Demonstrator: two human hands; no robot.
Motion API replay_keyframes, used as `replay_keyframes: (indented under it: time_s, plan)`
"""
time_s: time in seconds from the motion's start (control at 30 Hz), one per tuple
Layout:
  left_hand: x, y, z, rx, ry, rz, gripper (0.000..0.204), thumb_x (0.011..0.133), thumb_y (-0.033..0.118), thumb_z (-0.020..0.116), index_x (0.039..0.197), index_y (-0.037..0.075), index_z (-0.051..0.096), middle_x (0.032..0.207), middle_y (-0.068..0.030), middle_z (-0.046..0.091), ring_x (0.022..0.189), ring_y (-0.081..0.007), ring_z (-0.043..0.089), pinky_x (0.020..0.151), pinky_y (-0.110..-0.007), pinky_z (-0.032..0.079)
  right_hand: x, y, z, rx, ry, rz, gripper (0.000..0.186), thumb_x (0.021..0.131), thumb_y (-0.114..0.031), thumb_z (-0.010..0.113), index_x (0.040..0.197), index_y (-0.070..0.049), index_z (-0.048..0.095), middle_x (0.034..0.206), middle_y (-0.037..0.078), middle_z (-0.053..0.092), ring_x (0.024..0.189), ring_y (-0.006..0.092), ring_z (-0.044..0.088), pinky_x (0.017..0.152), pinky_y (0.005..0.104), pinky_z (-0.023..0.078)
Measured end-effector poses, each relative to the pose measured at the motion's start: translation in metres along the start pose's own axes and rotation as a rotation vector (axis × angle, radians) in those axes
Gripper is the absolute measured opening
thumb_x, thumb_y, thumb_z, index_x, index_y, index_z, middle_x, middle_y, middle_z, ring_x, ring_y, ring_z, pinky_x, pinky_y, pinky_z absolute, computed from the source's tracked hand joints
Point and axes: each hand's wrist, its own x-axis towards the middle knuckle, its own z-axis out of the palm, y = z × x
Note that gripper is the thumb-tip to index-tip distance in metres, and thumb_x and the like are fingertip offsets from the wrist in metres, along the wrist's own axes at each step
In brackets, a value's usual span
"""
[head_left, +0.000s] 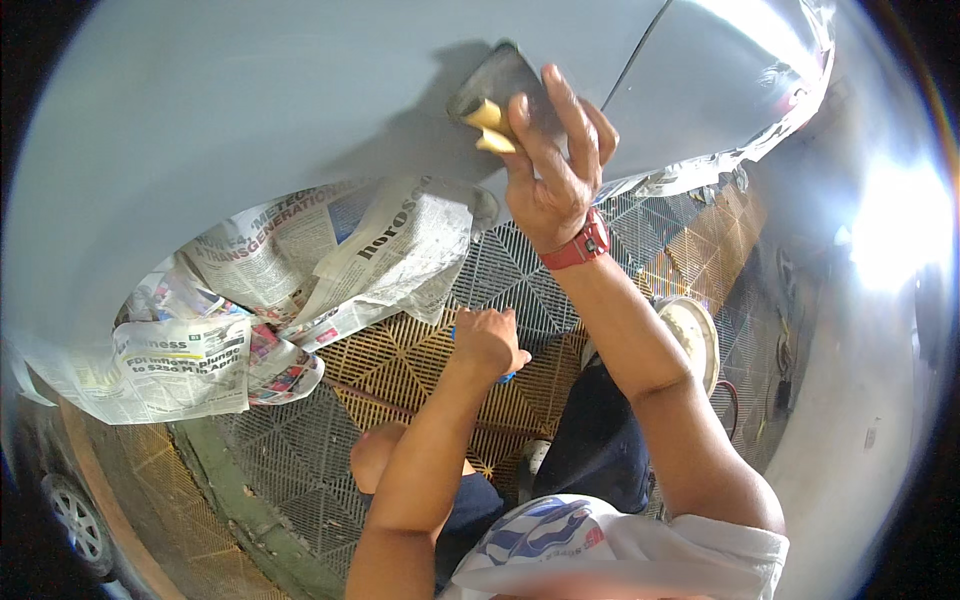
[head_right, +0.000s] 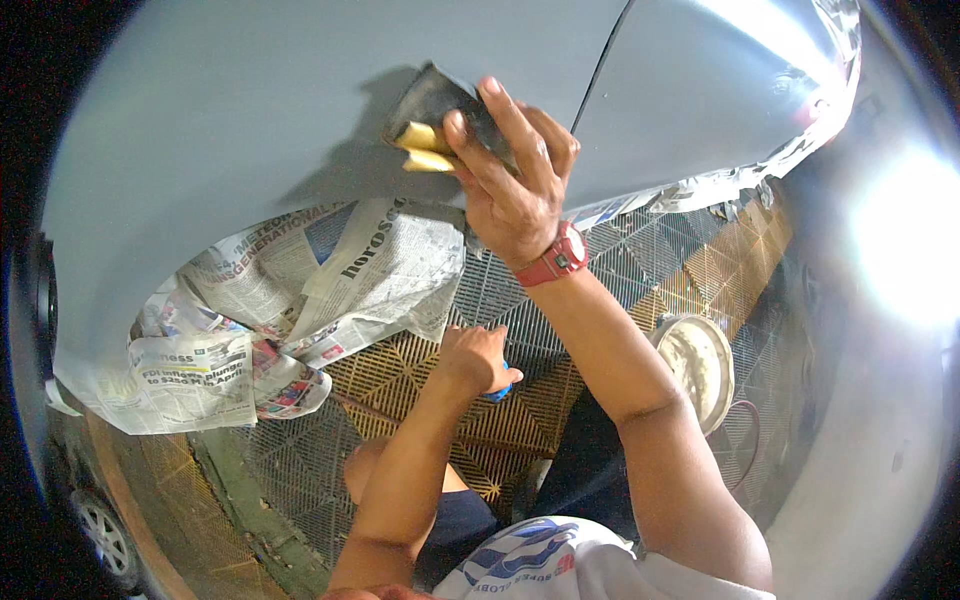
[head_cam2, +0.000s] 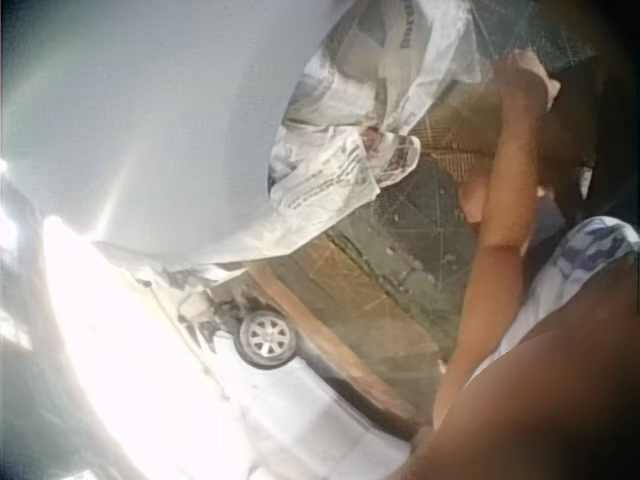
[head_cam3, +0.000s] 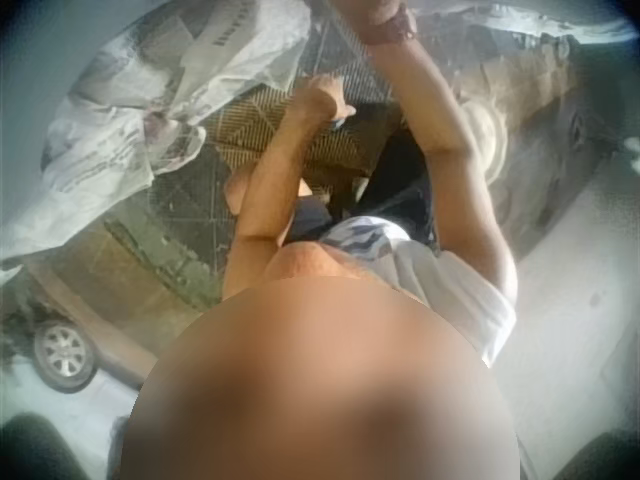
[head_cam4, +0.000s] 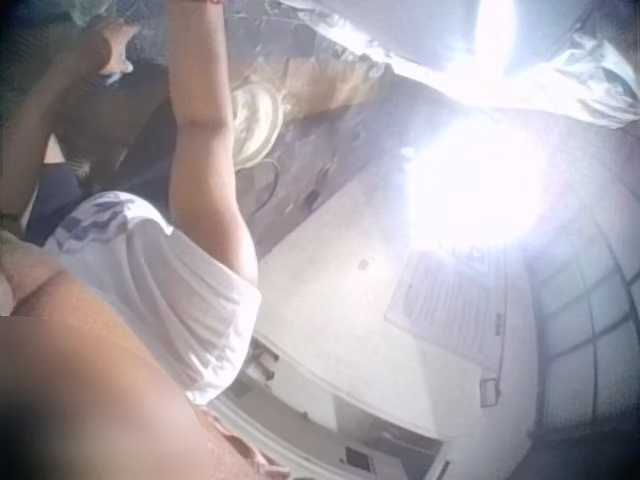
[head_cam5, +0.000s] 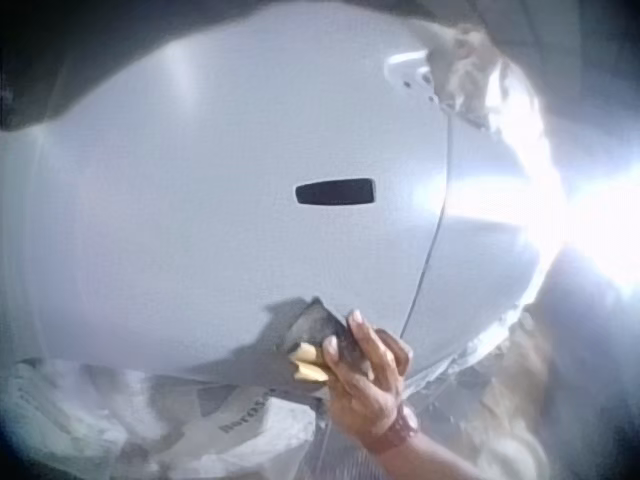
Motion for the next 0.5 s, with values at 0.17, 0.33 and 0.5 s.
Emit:
replay_keyframes:
  time_s: [0.17, 0.33, 0.5]
  plan:
    - [-0.008, 0.002, 0.006, 0.119, 0.096, 0.03, 0.072, 0.088, 0.061, 0.078, 0.133, 0.007, 0.066, 0.122, -0.017, 0.078, 0.12, -0.0326, 0.073, 0.108, -0.048, 0.05, -0.048, 0.044, -0.019, -0.058, -0.068, -0.052, 0.045, 0.077, -0.013, 0.091, 0.121, -0.021, 0.083, 0.152, 0.008, 0.065, 0.124, 0.0278, 0.063, 0.102, 0.0412, 0.049]
    - [-0.005, 0.0, -0.007, 0.014, -0.008, -0.012, 0.072, 0.087, 0.058, 0.081, 0.133, 0.005, 0.065, 0.122, -0.0175, 0.077, 0.12, -0.0333, 0.072, 0.11, -0.051, 0.047, 0.022, 0.003, -0.003, 0.002, 0.012, 0.028, 0.051, 0.079, -0.016, 0.091, 0.129, -0.02, 0.081, 0.154, 0.009, 0.064, 0.125, 0.0278, 0.062, 0.106, 0.0416, 0.049]
    - [-0.002, 0.012, 0.0, 0.048, -0.031, 0.036, 0.07, 0.088, 0.057, 0.081, 0.134, 0.005, 0.066, 0.126, -0.0156, 0.076, 0.125, -0.0318, 0.07, 0.113, -0.048, 0.045, -0.047, 0.054, -0.035, -0.095, -0.189, -0.141, 0.049, 0.077, -0.019, 0.093, 0.125, -0.019, 0.082, 0.153, 0.009, 0.064, 0.127, 0.0277, 0.064, 0.106, 0.0422, 0.048]
